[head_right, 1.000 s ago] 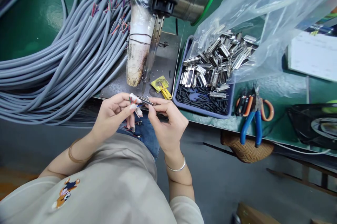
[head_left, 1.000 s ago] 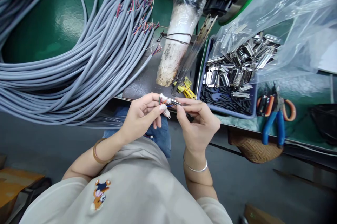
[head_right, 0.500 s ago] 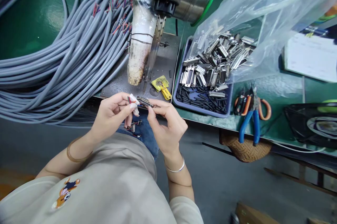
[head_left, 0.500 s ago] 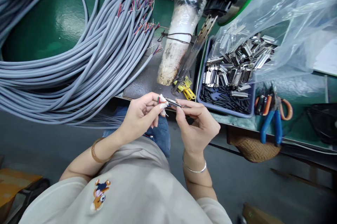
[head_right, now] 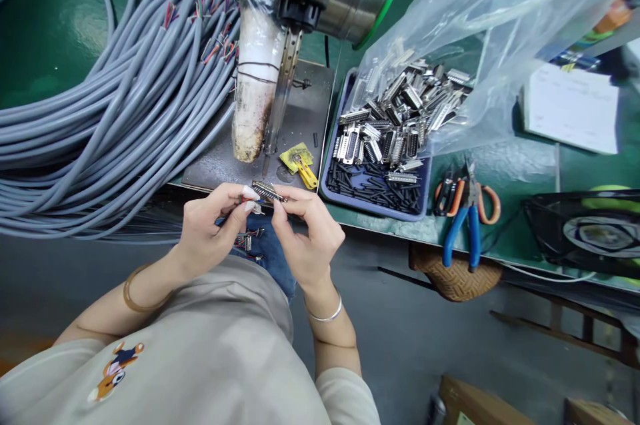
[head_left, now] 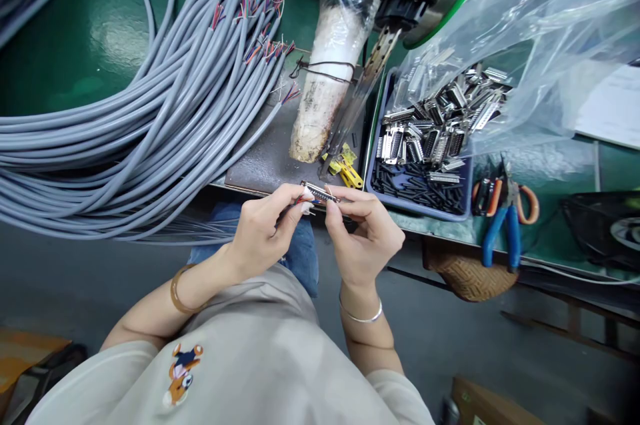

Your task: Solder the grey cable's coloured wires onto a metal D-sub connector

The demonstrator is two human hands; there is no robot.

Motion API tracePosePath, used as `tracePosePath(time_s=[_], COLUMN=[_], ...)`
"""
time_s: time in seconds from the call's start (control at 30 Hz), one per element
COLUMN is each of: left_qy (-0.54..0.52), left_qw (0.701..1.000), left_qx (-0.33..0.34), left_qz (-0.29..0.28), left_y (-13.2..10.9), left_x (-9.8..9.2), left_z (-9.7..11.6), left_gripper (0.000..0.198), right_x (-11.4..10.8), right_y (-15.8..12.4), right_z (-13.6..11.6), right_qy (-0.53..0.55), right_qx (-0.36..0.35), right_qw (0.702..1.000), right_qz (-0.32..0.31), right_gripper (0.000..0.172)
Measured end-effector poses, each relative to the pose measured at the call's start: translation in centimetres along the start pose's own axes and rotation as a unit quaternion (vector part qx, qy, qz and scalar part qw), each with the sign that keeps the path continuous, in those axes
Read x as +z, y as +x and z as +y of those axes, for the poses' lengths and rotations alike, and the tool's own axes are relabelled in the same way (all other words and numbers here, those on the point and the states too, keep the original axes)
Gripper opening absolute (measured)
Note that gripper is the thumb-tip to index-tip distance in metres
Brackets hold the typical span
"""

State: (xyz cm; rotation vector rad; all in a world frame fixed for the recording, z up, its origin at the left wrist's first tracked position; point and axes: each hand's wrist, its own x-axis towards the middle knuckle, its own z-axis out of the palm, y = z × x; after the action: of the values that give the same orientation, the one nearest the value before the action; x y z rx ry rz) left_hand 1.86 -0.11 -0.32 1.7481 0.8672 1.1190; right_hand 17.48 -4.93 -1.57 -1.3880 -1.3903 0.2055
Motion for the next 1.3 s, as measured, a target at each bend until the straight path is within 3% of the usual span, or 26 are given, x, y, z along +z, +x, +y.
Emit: tracePosePath(time_s=[0.23,0.6,0.97,1.17,1.3], left_qy=[0.018,0.027,0.073,0.08,0.071], left_qw=[1.0,0.995,0.991,0.993,0.995], left_qx=[0.004,-0.045,-0.003,0.027,0.013], left_qz=[0.008,0.08,0.114,0.088,0.071], left_y=[-0.1,0.7,2.0,1.9,1.1], left_x=[0.3,1.2,1.3,0.9,0.7], left_z=[-0.2,-0.9,-0.2,-0.2,-0.7], left_gripper=[0.006,0.007,0.01,0.011,0.022], right_x=[0.4,0.5,0.6,0.3,0.1], right_y=[-0.2,0.4,1.1,1.3,1.3], right_z=[0.3,0.2,0.6,0.5,0.5], right_qy=[-0.033,-0.046,-0.05,-0.017,-0.021], right_qx=[-0.052,-0.06,-0.071,-0.043,-0.035], right_qw=[0.998,0.997,0.996,0.999,0.999], right_qz=[0.025,0.017,0.006,-0.007,-0.004], right_gripper=[0.018,0.015,0.017,0.017,0.017])
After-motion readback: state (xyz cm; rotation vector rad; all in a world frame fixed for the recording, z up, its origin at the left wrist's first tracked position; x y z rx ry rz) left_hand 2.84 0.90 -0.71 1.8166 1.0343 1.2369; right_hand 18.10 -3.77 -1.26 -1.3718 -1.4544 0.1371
